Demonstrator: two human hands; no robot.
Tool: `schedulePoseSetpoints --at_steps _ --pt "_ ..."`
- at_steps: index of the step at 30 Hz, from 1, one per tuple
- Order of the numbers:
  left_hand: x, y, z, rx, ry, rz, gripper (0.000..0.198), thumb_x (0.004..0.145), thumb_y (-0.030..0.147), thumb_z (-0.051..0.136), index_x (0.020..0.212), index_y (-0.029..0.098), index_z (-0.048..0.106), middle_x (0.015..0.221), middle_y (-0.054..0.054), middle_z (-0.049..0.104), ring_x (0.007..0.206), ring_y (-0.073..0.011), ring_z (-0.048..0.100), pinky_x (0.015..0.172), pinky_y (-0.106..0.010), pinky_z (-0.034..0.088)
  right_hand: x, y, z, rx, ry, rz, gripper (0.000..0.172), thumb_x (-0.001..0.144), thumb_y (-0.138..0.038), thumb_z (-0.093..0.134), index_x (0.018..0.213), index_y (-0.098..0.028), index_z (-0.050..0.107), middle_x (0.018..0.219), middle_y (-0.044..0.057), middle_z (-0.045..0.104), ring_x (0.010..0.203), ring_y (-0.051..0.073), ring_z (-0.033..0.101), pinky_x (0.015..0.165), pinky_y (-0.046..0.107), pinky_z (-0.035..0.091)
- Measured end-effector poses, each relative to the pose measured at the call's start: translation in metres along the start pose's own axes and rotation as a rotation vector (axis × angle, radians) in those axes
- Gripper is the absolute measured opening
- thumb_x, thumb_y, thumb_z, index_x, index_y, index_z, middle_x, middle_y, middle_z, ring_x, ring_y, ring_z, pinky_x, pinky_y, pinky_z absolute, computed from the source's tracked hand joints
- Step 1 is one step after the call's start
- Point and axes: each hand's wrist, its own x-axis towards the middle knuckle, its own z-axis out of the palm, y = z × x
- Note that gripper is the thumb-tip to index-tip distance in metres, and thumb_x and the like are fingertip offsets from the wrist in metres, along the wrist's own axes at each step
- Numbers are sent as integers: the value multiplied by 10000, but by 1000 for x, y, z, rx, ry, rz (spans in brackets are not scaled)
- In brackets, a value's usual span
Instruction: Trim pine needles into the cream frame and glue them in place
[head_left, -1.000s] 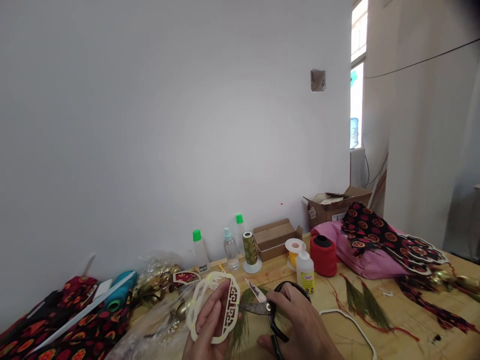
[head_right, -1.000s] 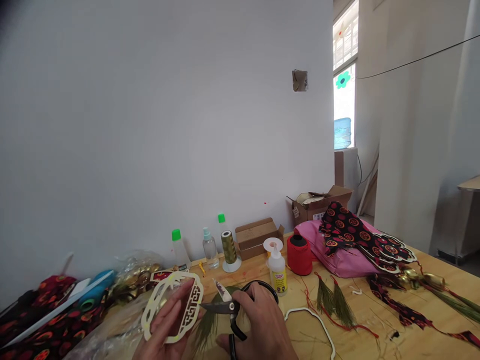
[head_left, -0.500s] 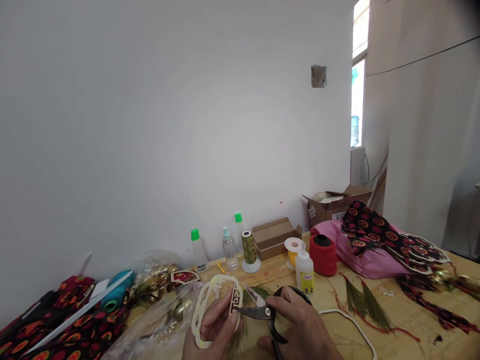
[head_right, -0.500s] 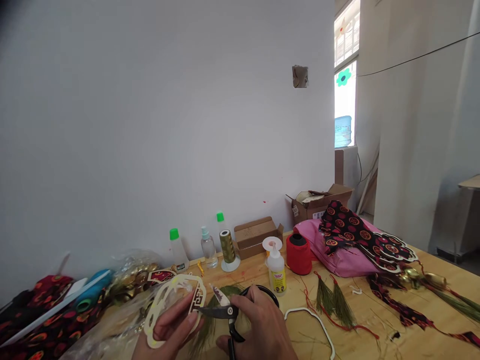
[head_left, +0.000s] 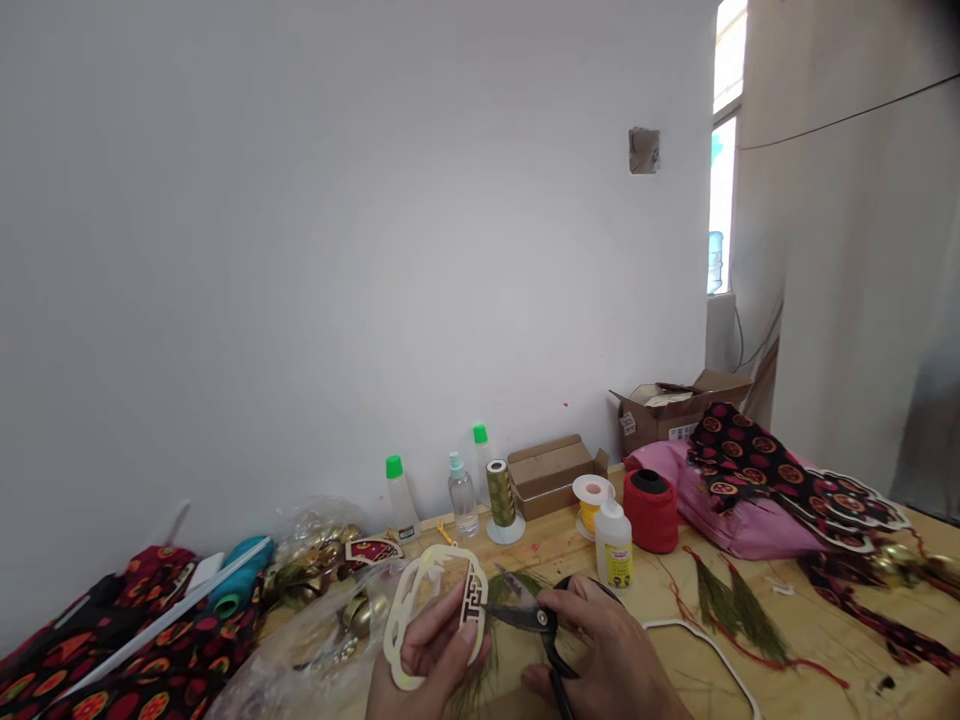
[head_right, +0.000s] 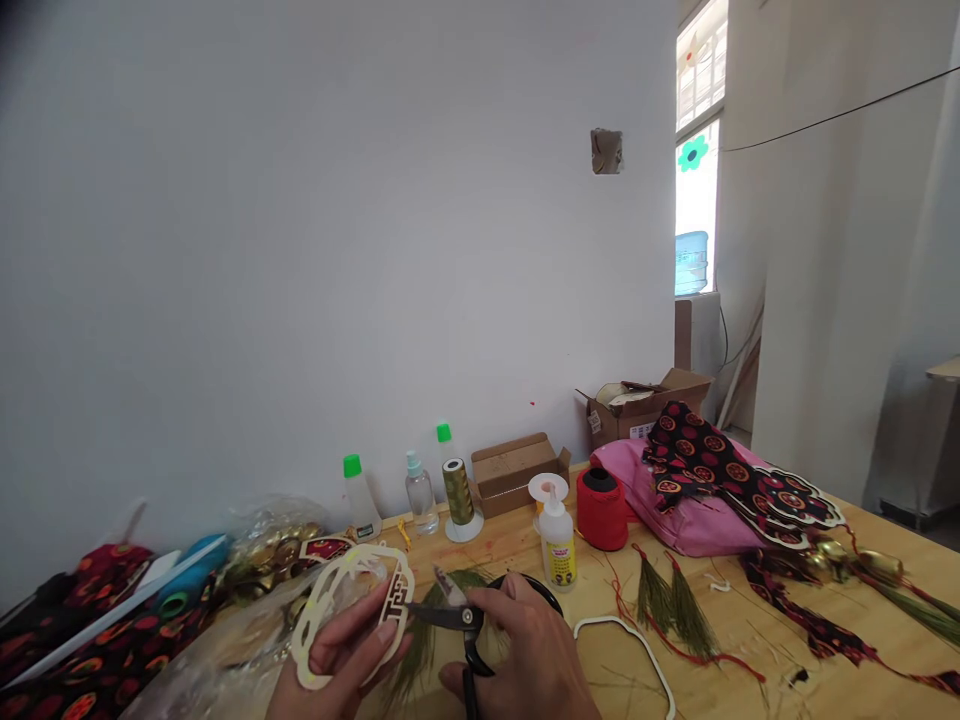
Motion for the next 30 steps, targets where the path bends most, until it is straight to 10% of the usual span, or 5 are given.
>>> schedulePoseSetpoints --at_steps 30 --pt "3 -5 -2 28 -11 15 318 421 250 782 722 180 710 831 -65 726 751 -233 650 564 -247 549 0 -3 0 -65 14 43 394 514 -198 685 899 -279 663 755 17 588 721 202 579 642 287 439"
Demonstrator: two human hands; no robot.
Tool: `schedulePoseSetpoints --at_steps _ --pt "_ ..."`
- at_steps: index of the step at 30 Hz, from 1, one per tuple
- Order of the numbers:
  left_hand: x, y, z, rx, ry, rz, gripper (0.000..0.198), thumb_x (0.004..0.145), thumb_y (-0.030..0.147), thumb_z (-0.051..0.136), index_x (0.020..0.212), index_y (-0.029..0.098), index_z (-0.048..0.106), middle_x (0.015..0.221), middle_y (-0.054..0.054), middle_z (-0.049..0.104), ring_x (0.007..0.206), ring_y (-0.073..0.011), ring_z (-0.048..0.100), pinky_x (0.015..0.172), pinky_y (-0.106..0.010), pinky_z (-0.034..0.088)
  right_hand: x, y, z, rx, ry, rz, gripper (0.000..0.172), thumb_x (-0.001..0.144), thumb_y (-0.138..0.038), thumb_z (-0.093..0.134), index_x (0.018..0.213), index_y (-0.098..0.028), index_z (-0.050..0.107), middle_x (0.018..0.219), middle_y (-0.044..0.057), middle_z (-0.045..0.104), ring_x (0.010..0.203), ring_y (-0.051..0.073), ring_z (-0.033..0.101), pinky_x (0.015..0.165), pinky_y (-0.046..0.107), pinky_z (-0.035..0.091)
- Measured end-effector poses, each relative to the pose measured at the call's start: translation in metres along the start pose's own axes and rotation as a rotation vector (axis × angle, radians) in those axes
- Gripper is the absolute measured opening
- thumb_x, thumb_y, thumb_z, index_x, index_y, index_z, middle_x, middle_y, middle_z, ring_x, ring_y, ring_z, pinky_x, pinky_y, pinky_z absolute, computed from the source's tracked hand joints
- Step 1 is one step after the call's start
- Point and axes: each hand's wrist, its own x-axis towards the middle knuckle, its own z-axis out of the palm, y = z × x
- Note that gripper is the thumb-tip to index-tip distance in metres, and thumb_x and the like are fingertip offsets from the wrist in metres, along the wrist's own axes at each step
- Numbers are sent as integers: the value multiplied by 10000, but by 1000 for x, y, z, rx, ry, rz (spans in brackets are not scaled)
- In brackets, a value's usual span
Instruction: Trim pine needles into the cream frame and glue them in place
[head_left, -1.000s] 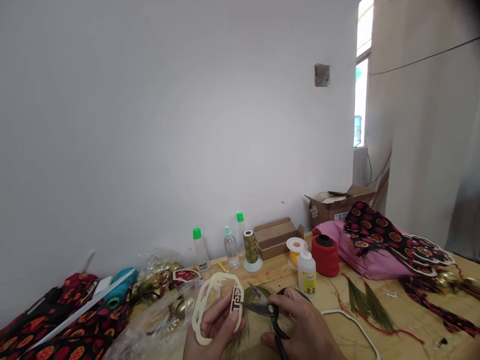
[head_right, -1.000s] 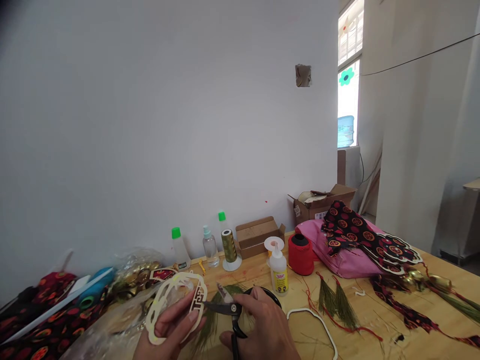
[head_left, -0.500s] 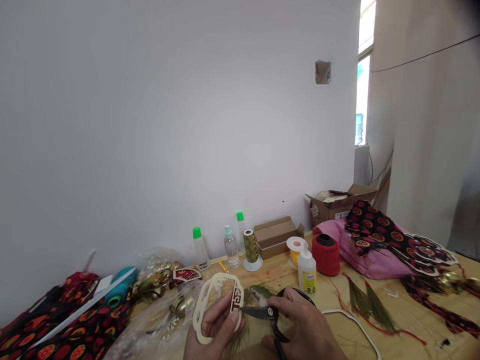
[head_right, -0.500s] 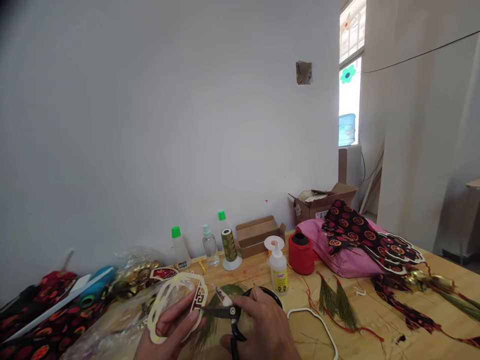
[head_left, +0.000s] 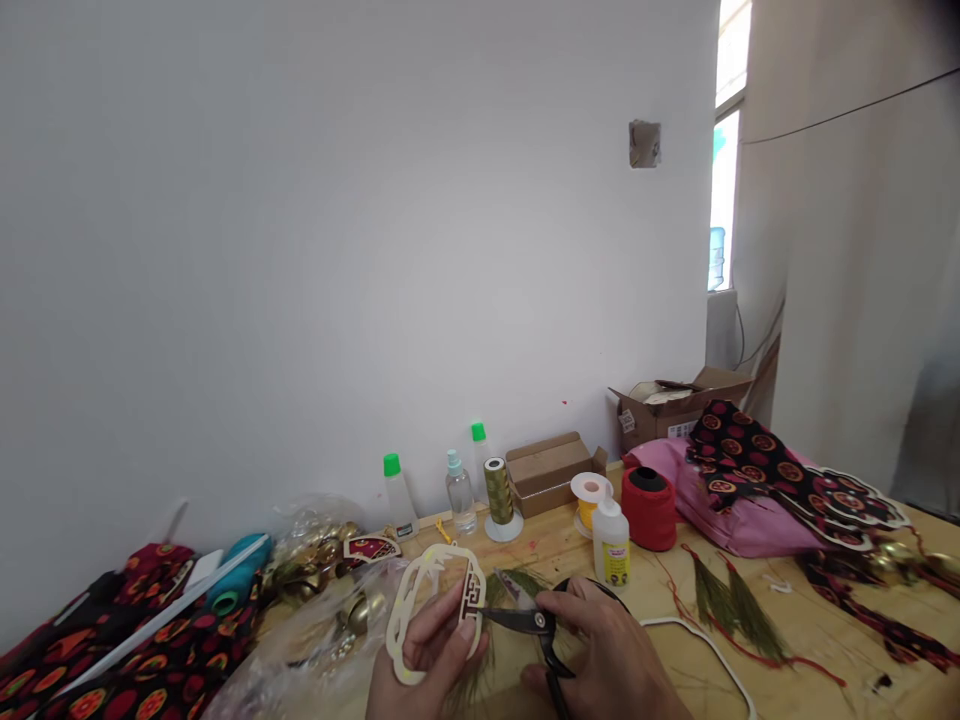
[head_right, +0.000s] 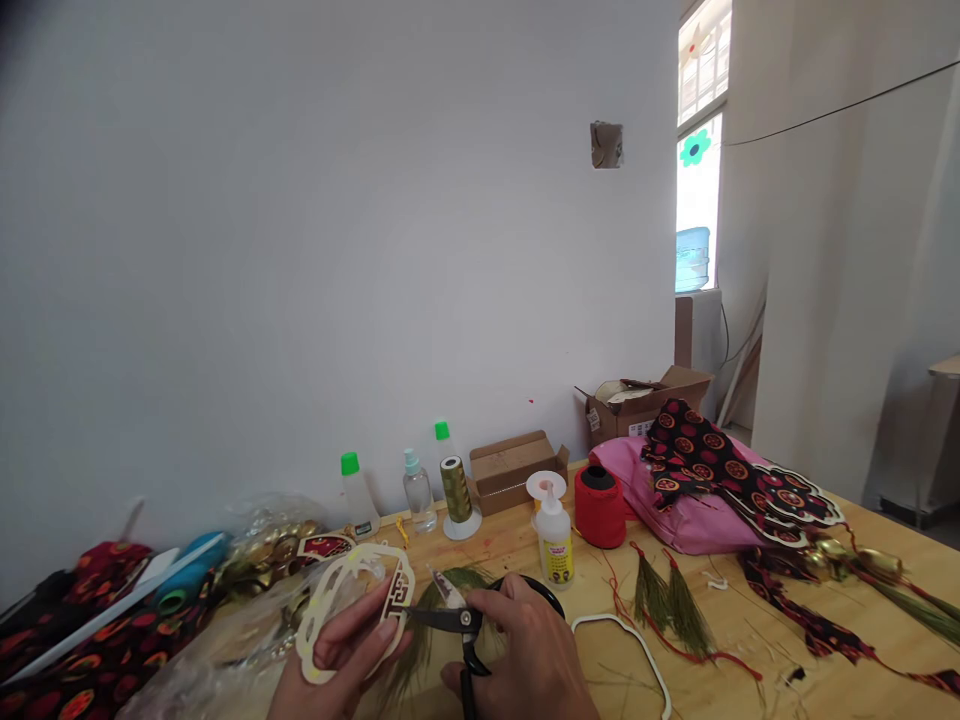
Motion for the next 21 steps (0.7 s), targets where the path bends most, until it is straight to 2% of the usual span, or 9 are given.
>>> schedulePoseSetpoints --at_steps 5,9,16,21 --pt "0 1 0 -33 -7 -35 329 427 242 781 741 176 707 847 -63 723 763 -232 650 565 -244 553 1 -1 -1 10 5 15 371 515 -217 693 879 -284 665 755 12 578 721 198 581 637 286 442" --pt "0 3 2 -61 13 -64 331 406 231 790 720 168 706 819 -58 728 736 -233 657 561 -251 557 0 -1 1 -2 57 -3 361 504 -198 697 855 -275 661 735 4 568 699 189 567 622 275 438" --pt "-2 8 3 -106 36 -124 350 381 196 797 717 168 704 811 -55 729 776 -244 652 562 -241 556 -3 5 6 -108 271 -188 340 544 -177 661 877 -246 642 727 23 563 673 192 538 574 271 410" --pt "-2 8 1 -127 41 -159 345 384 179 796 716 168 703 791 -45 731 749 -222 656 567 -244 554 -1 6 3 -176 301 -264 311 579 -170 638 879 -250 638 713 30 550 668 204 537 566 285 405"
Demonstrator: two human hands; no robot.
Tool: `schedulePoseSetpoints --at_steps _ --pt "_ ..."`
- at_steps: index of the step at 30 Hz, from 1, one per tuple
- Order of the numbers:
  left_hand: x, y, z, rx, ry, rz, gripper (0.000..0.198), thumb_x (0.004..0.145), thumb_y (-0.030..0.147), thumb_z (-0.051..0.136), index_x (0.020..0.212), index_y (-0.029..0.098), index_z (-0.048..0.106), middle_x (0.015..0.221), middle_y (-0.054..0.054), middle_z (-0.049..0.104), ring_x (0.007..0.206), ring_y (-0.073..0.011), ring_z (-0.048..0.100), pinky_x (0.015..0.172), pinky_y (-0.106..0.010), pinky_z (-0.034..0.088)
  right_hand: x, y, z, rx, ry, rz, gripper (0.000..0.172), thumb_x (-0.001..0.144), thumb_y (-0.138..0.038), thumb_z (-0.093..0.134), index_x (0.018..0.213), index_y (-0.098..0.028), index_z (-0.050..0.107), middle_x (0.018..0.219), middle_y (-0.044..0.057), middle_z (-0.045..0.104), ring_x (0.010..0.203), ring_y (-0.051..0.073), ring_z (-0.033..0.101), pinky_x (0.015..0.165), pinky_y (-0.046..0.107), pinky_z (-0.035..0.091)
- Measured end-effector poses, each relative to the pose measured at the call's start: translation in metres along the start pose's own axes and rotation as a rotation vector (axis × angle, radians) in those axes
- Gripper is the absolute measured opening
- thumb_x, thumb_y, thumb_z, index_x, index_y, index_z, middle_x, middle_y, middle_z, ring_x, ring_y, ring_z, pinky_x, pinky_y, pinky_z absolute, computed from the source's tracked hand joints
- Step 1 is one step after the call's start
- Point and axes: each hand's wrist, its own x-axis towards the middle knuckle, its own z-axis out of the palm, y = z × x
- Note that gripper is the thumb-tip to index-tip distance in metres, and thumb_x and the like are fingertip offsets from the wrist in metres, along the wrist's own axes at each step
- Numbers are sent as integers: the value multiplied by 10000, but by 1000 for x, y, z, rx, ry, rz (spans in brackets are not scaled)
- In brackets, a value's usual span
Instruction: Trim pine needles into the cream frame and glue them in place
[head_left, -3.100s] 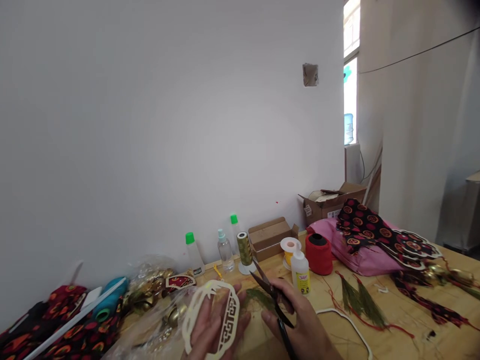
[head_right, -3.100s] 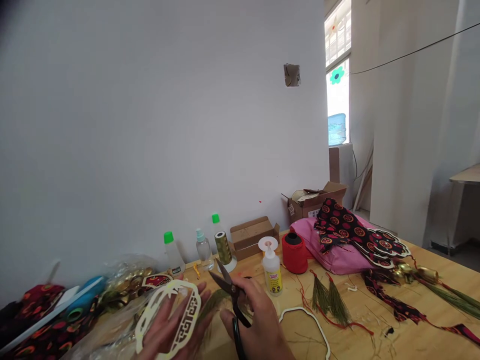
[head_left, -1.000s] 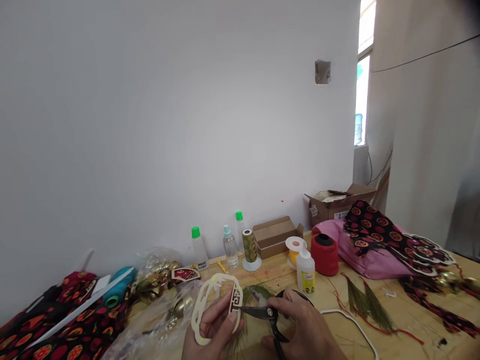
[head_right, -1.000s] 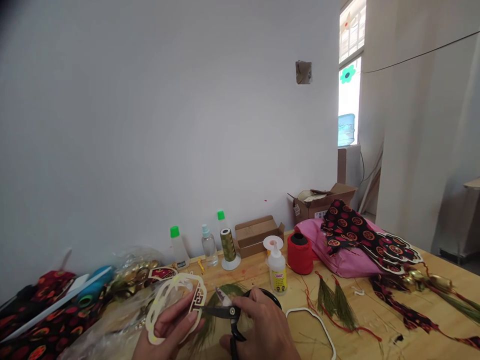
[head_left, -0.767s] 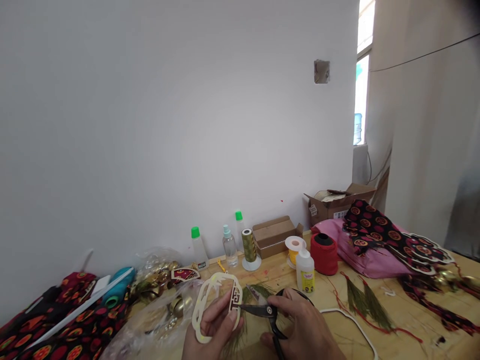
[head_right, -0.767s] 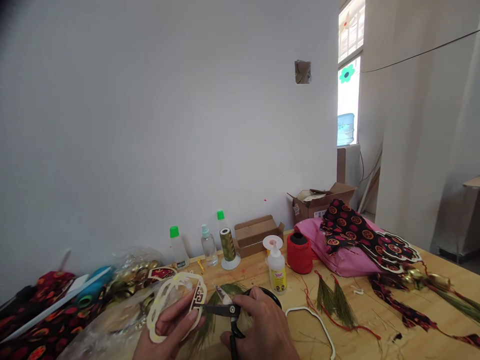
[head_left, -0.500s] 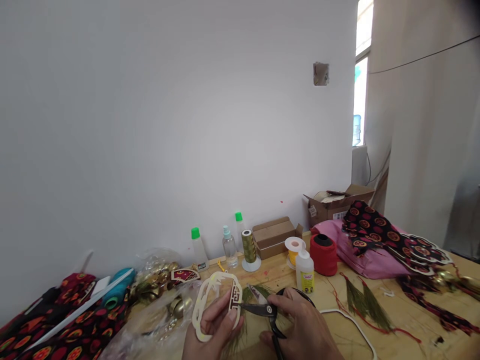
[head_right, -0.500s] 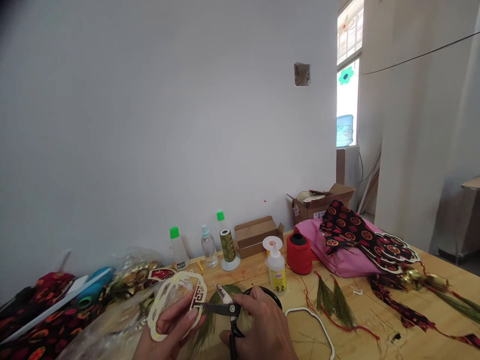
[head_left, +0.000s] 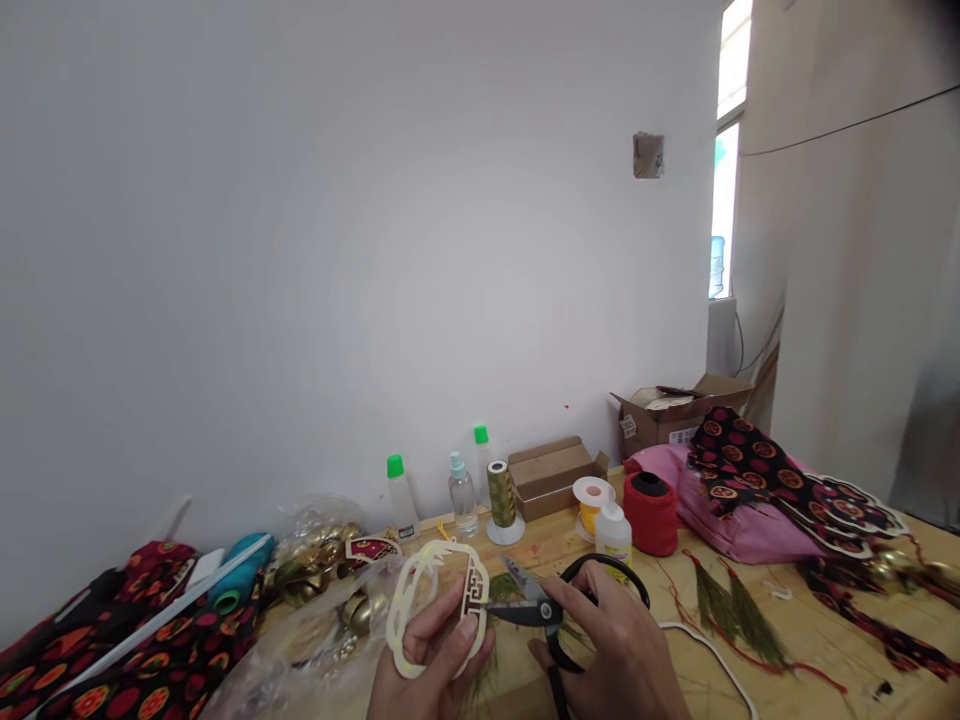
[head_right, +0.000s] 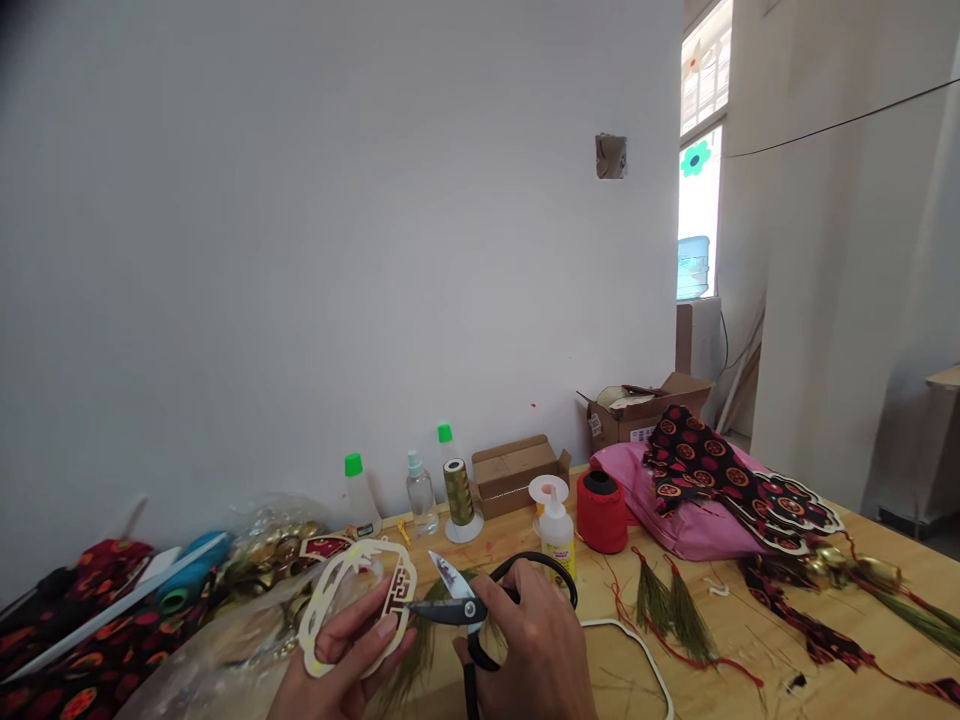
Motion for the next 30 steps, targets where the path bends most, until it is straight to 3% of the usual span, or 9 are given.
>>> schedulePoseSetpoints --at_steps 6,11,16,21,26,30 --pt "-1 2 -1 -13 2 -44 358 371 153 798 716 168 702 766 -48 732 703 -202 660 560 -236 550 4 11 -8 -44 107 9 294 644 -175 598 936 -196 621 715 50 532 647 192 530 554 283 415" --pt "-2 2 1 -21 7 -33 357 366 166 802 709 164 702 750 -41 733 696 -195 658 553 -230 548 0 6 -1 -16 28 -78 317 573 -149 611 877 -234 640 701 39 550 632 190 520 532 273 390" --pt "-3 1 2 19 3 -8 367 376 190 800 729 156 704 785 -74 730 745 -230 655 565 -247 545 -3 4 3 -1 69 -16 332 532 -114 615 843 -227 642 703 34 550 641 190 516 548 281 387" --pt "-2 -2 2 8 -6 -8 355 364 188 802 706 177 705 763 -52 733 722 -217 659 556 -241 552 -3 5 1 11 12 -29 345 556 -140 613 886 -238 632 720 35 557 658 193 528 545 276 395" --pt "-1 -2 0 34 -5 1 365 375 204 802 723 157 704 774 -65 731 721 -219 657 565 -254 556 -1 6 0 2 -25 50 308 583 -179 630 881 -257 627 735 32 565 664 195 539 571 287 413" --pt "-3 0 1 3 2 4 364 369 195 804 718 169 704 789 -48 731 722 -210 657 549 -240 558 -1 5 -3 -14 8 -21 309 585 -180 622 887 -242 631 720 40 564 653 194 537 549 280 405"
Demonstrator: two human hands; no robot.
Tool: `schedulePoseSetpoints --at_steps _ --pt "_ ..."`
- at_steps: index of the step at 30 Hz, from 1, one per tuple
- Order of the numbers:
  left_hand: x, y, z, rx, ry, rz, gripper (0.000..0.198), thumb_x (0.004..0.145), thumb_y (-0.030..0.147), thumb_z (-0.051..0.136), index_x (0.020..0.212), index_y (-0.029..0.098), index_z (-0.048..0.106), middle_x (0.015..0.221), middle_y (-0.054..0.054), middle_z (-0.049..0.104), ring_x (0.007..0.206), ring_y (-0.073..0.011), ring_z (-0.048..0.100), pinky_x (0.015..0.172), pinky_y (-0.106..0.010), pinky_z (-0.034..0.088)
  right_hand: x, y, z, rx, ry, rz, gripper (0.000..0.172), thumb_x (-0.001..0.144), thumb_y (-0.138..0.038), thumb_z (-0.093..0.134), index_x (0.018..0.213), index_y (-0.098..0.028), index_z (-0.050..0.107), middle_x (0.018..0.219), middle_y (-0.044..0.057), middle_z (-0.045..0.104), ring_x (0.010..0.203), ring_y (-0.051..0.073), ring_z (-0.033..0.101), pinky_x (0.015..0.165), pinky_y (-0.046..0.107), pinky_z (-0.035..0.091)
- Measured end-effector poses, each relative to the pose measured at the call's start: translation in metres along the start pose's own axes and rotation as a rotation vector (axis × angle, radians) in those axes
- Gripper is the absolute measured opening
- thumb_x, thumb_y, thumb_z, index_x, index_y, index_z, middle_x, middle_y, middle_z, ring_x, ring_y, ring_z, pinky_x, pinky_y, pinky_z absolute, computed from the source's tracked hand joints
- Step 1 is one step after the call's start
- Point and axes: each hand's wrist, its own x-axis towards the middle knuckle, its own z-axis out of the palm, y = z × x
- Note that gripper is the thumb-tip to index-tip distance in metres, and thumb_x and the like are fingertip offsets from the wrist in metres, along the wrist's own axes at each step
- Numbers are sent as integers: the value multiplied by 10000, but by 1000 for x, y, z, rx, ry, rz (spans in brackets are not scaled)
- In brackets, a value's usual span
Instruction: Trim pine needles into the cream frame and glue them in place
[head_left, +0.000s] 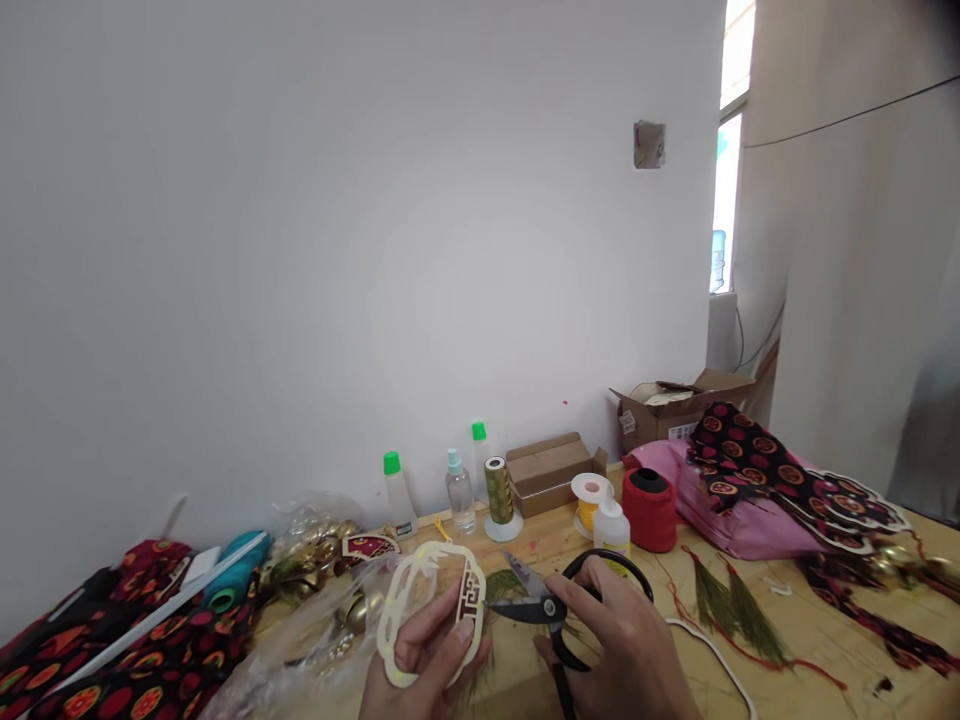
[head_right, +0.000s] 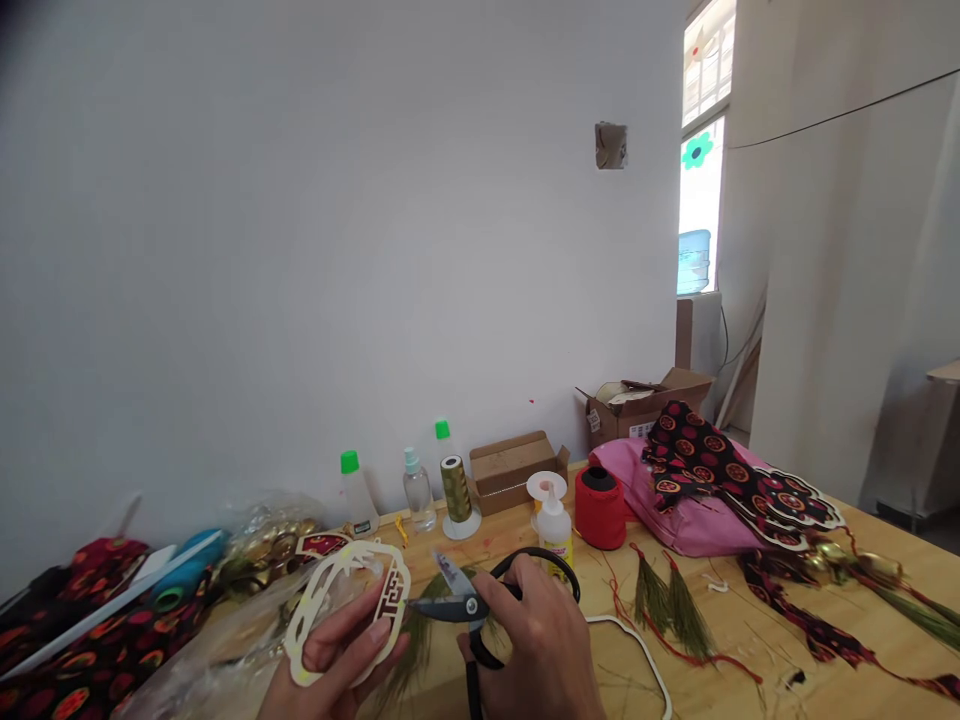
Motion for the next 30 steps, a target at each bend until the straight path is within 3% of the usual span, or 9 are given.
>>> schedulePoseSetpoints --at_steps 5,10,12,15,19,24,30 --pt "0 0 2 -18 -5 -1 350 364 184 805 699 171 704 750 -34 734 679 -188 657 540 -233 559 -1 -4 2 36 -26 -4 325 568 -156 619 882 -236 642 721 39 570 655 190 542 549 271 408" --pt "-1 0 1 -10 4 -26 360 365 168 804 711 172 703 748 -25 734 679 -179 652 540 -233 559 0 2 2 60 -80 129 326 582 -163 622 892 -263 636 744 21 565 674 190 559 582 279 433" --pt "-3 0 2 -3 -6 -48 364 357 179 806 706 164 703 737 -32 734 669 -183 651 534 -241 561 2 9 -1 28 -41 184 322 608 -191 622 920 -270 629 736 19 556 666 195 560 575 292 436" --pt "-5 1 4 -4 -11 -39 368 347 190 809 698 161 703 732 -33 734 666 -183 652 529 -237 560 3 13 -5 21 35 89 308 637 -194 599 940 -249 620 726 28 546 657 191 552 567 288 431" --pt "-5 2 6 -16 21 -14 377 340 177 810 701 167 703 717 -30 733 639 -165 654 536 -213 553 -1 5 2 58 14 -30 319 587 -151 610 890 -248 630 713 28 555 640 184 540 538 268 411" --pt "-2 2 4 -20 14 3 368 352 175 806 706 157 702 712 -44 733 636 -170 658 529 -207 545 -5 -1 10 67 32 -5 352 543 -119 626 870 -250 631 699 18 553 634 178 534 537 262 396" --pt "-4 0 4 -3 3 -30 359 359 166 801 705 156 703 744 -52 733 674 -199 659 541 -249 558 1 0 0 62 -64 118 306 587 -166 617 874 -270 631 721 12 558 655 179 556 565 264 433"
